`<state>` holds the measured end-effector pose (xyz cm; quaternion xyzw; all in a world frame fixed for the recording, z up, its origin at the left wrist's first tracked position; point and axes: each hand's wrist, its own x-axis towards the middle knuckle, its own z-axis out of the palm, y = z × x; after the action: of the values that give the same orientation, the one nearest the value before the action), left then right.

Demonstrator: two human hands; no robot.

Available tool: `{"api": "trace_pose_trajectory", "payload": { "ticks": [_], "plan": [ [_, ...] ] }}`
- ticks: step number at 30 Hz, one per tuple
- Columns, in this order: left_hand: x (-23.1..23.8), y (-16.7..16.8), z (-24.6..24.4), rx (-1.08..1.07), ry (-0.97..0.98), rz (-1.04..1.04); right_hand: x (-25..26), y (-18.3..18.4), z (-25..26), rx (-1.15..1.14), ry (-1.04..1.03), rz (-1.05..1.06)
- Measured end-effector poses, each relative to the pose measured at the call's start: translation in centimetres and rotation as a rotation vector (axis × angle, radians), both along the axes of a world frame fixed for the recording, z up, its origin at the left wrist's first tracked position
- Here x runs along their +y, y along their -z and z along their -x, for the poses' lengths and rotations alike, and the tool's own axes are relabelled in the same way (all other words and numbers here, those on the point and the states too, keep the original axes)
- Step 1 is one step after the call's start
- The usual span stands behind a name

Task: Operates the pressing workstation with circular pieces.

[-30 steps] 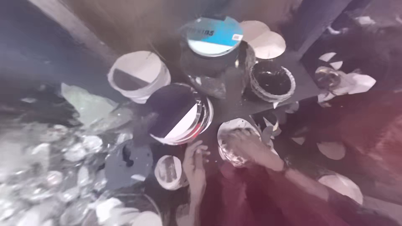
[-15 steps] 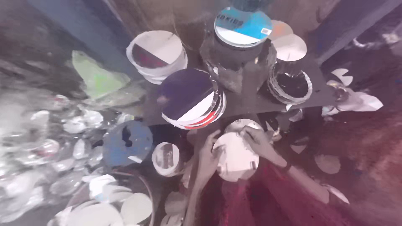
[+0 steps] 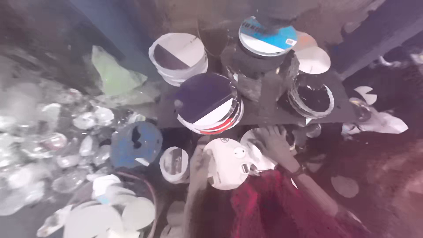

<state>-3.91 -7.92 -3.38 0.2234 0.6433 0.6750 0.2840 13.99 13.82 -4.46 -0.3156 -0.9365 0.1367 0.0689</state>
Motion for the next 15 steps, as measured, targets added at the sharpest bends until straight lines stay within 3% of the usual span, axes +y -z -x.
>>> {"api": "trace_pose_trajectory", "payload": {
  "ticks": [2, 6, 10, 13, 15],
  "plan": [
    [0.0, 0.1, -0.3, -0.010, 0.049, 0.012, -0.1, 0.2, 0.3, -0.055, 0.006, 0.038],
    [0.2, -0.5, -0.3, -0.012, 0.042, -0.034, -0.1, -1.1, -0.6, 0.407, 0.007, 0.016],
    [0.2, -0.5, -1.0, 0.044, 0.106, -0.129, -2.0, -2.5, -1.7, 0.647, 0.089, 0.327],
    [0.3, -0.5, -1.7, 0.070, 0.343, -0.202, -4.3, -4.4, -1.0, 0.640, -0.097, 0.725],
    [0.5, -0.7, -2.2, 0.013, 0.461, -0.250, -4.4, -6.5, 0.8, 0.630, -0.272, 0.701]
  ]
}}
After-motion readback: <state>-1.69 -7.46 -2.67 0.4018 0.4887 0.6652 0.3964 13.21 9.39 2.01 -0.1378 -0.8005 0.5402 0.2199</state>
